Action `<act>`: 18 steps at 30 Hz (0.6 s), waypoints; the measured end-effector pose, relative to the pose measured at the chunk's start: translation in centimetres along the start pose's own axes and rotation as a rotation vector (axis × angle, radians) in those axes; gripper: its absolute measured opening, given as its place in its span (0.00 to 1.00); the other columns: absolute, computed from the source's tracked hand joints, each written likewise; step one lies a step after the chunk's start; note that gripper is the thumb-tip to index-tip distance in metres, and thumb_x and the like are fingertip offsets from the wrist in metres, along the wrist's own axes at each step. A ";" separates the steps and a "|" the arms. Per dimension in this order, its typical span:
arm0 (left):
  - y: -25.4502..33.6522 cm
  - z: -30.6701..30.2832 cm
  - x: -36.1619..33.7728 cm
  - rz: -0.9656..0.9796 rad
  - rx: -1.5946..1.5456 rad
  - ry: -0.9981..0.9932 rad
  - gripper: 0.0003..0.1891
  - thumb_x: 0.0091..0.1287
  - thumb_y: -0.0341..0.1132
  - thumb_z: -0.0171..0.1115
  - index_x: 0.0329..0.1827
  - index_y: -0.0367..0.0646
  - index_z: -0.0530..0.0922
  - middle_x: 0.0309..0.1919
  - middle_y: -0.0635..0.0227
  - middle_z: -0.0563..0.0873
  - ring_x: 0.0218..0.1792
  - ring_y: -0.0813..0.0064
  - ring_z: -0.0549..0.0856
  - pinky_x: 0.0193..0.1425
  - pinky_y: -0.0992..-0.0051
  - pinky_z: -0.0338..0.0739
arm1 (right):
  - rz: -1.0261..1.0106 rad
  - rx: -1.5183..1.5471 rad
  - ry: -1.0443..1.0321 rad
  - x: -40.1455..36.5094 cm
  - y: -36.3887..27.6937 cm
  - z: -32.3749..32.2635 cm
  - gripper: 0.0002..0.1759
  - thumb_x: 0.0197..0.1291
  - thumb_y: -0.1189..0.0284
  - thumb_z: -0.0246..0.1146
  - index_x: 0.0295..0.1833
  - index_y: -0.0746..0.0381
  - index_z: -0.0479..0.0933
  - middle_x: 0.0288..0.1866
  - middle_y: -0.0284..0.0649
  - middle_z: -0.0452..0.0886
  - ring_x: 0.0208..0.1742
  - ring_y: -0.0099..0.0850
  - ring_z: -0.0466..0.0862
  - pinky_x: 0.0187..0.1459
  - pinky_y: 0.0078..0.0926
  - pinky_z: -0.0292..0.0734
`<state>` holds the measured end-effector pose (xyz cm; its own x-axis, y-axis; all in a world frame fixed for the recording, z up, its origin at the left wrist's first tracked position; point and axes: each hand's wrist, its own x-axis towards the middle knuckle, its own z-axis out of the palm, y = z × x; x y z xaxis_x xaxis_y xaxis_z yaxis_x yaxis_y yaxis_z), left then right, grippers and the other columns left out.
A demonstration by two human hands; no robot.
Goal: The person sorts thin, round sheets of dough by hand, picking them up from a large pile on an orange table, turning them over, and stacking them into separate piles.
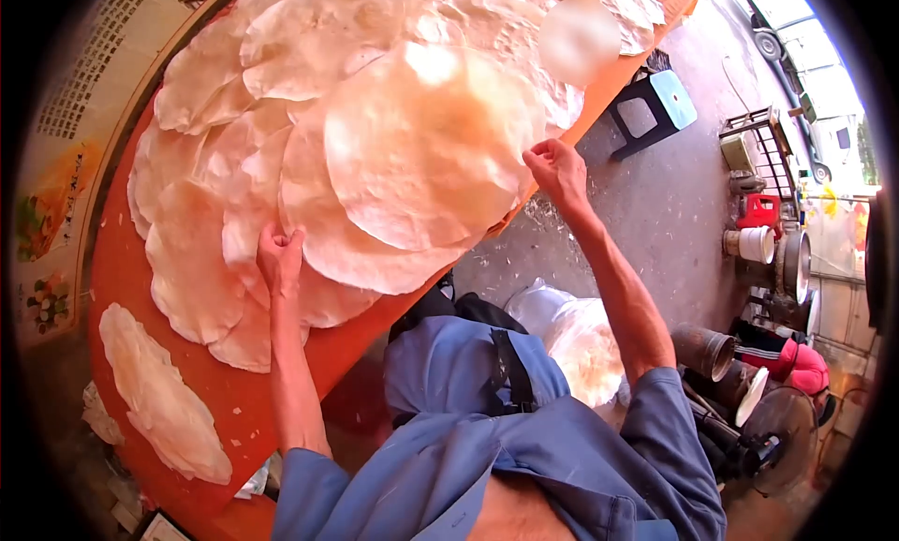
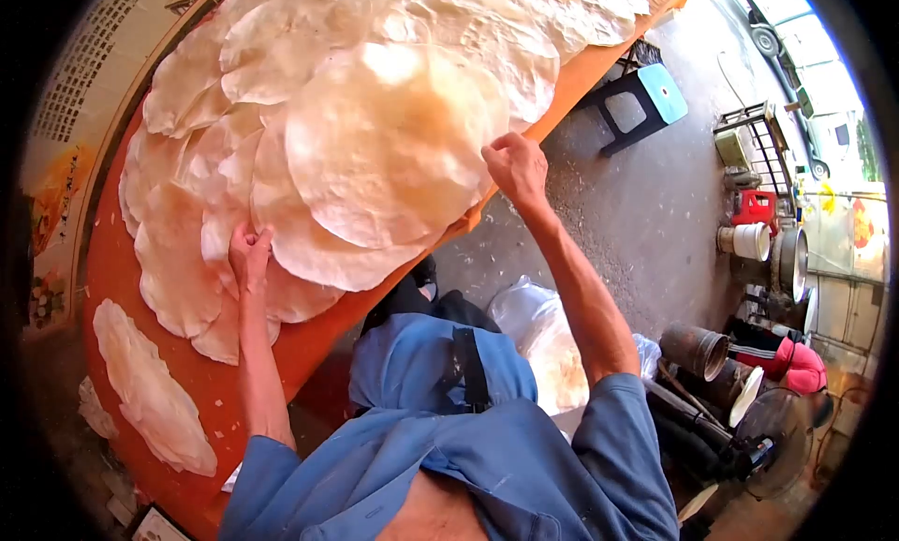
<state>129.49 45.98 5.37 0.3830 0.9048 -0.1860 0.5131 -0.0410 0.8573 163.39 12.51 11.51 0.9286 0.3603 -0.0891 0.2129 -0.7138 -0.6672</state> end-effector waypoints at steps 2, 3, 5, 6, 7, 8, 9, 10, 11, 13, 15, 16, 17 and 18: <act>0.9 0.0 0.2 -0.077 -0.118 -0.093 0.13 0.61 0.32 0.68 0.44 0.34 0.78 0.26 0.75 0.79 0.22 0.85 0.72 0.26 0.82 0.67 | 0.058 0.091 0.111 -0.8 0.2 0.8 0.27 0.46 0.59 0.70 0.47 0.67 0.79 0.38 0.49 0.84 0.37 0.41 0.86 0.44 0.35 0.80; 1.8 -0.3 0.0 -0.177 -0.211 -0.139 0.10 0.61 0.31 0.66 0.41 0.34 0.79 0.24 0.77 0.77 0.22 0.85 0.71 0.25 0.83 0.65 | 0.125 0.217 0.085 -0.8 0.4 1.0 0.29 0.46 0.60 0.71 0.51 0.68 0.76 0.37 0.49 0.84 0.36 0.39 0.85 0.41 0.34 0.81; 1.8 -0.6 0.3 -0.086 -0.047 -0.168 0.08 0.62 0.31 0.64 0.39 0.34 0.79 0.27 0.75 0.78 0.28 0.84 0.74 0.31 0.80 0.68 | 0.330 0.505 0.063 -0.2 -0.2 1.2 0.35 0.48 0.61 0.74 0.56 0.70 0.70 0.36 0.47 0.82 0.30 0.33 0.84 0.27 0.26 0.80; 2.6 -0.5 0.0 0.003 0.009 -0.171 0.08 0.63 0.31 0.63 0.38 0.34 0.79 0.29 0.74 0.79 0.30 0.83 0.75 0.34 0.79 0.70 | 0.445 0.638 0.010 0.5 0.4 1.8 0.37 0.48 0.61 0.76 0.57 0.70 0.69 0.34 0.46 0.82 0.24 0.30 0.81 0.21 0.23 0.76; 3.8 -0.2 -0.5 0.022 -0.044 -0.168 0.08 0.63 0.31 0.62 0.40 0.34 0.78 0.32 0.73 0.80 0.33 0.82 0.75 0.38 0.78 0.71 | 0.476 0.695 -0.036 0.7 0.3 2.0 0.31 0.49 0.62 0.76 0.53 0.69 0.74 0.31 0.42 0.83 0.20 0.28 0.79 0.18 0.22 0.73; 4.8 0.2 -0.9 0.042 -0.099 -0.164 0.08 0.64 0.30 0.61 0.41 0.34 0.78 0.35 0.72 0.81 0.36 0.80 0.76 0.42 0.78 0.72 | 0.469 0.768 -0.200 0.9 -0.3 1.8 0.20 0.53 0.65 0.73 0.47 0.65 0.78 0.30 0.36 0.83 0.20 0.23 0.79 0.15 0.20 0.71; 5.2 0.4 -1.0 0.011 -0.303 -0.189 0.10 0.65 0.29 0.59 0.47 0.34 0.77 0.40 0.72 0.81 0.39 0.79 0.77 0.47 0.77 0.73 | 0.383 0.854 -0.262 0.2 -1.1 1.7 0.17 0.55 0.64 0.71 0.44 0.65 0.81 0.32 0.35 0.84 0.23 0.24 0.81 0.18 0.22 0.73; 6.1 0.5 -1.4 -0.030 -0.503 -0.206 0.11 0.68 0.30 0.58 0.51 0.35 0.76 0.43 0.70 0.82 0.41 0.78 0.78 0.49 0.77 0.74 | 0.429 0.674 -0.248 0.6 -1.0 3.0 0.17 0.56 0.63 0.71 0.44 0.66 0.83 0.33 0.34 0.85 0.29 0.25 0.83 0.26 0.22 0.77; 7.5 0.7 -1.9 -0.072 -0.568 -0.193 0.11 0.69 0.30 0.58 0.51 0.36 0.76 0.44 0.69 0.82 0.42 0.77 0.79 0.49 0.77 0.74 | 0.301 0.561 -0.334 0.8 -1.8 1.6 0.15 0.55 0.64 0.71 0.41 0.65 0.84 0.33 0.33 0.84 0.32 0.24 0.83 0.34 0.20 0.77; 6.6 -0.2 -1.8 -0.111 -0.579 -0.157 0.11 0.70 0.32 0.58 0.51 0.38 0.76 0.44 0.68 0.82 0.43 0.77 0.80 0.50 0.76 0.75 | 0.146 0.616 -0.357 2.3 -4.2 -0.6 0.11 0.57 0.68 0.70 0.40 0.65 0.84 0.32 0.31 0.84 0.32 0.20 0.81 0.36 0.19 0.76; 6.9 -1.9 -1.4 -0.098 -0.515 -0.135 0.11 0.70 0.34 0.59 0.51 0.39 0.76 0.43 0.68 0.82 0.44 0.77 0.80 0.49 0.75 0.76 | 0.065 0.564 -0.367 5.5 -7.6 -6.2 0.10 0.57 0.70 0.69 0.40 0.65 0.85 0.33 0.31 0.85 0.33 0.18 0.81 0.37 0.20 0.77; 6.3 -3.2 -0.8 -0.048 -0.506 -0.099 0.11 0.70 0.36 0.59 0.50 0.39 0.76 0.42 0.68 0.82 0.43 0.76 0.80 0.48 0.75 0.76 | 0.010 0.535 -0.329 7.9 -8.3 -9.0 0.09 0.58 0.70 0.69 0.40 0.65 0.85 0.33 0.30 0.85 0.34 0.17 0.81 0.39 0.20 0.77; 5.5 -5.4 -0.2 -0.062 -0.388 -0.047 0.14 0.71 0.37 0.57 0.55 0.38 0.75 0.48 0.63 0.82 0.47 0.71 0.81 0.53 0.71 0.76 | -0.082 0.599 -0.246 10.4 -9.6 -12.2 0.10 0.54 0.68 0.74 0.38 0.63 0.87 0.30 0.34 0.86 0.31 0.19 0.82 0.35 0.20 0.78; 7.7 -5.6 -0.6 -0.074 -0.478 0.023 0.16 0.72 0.37 0.57 0.57 0.38 0.74 0.51 0.61 0.81 0.51 0.68 0.80 0.55 0.69 0.76 | -0.083 0.477 -0.242 13.7 -10.2 -15.7 0.09 0.55 0.73 0.71 0.40 0.65 0.85 0.35 0.32 0.85 0.35 0.20 0.82 0.41 0.20 0.78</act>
<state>128.94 47.48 14.77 0.3394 0.9072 -0.2484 0.1255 0.2181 0.9678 178.70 15.31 28.69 0.8060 0.5721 -0.1519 0.0689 -0.3455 -0.9359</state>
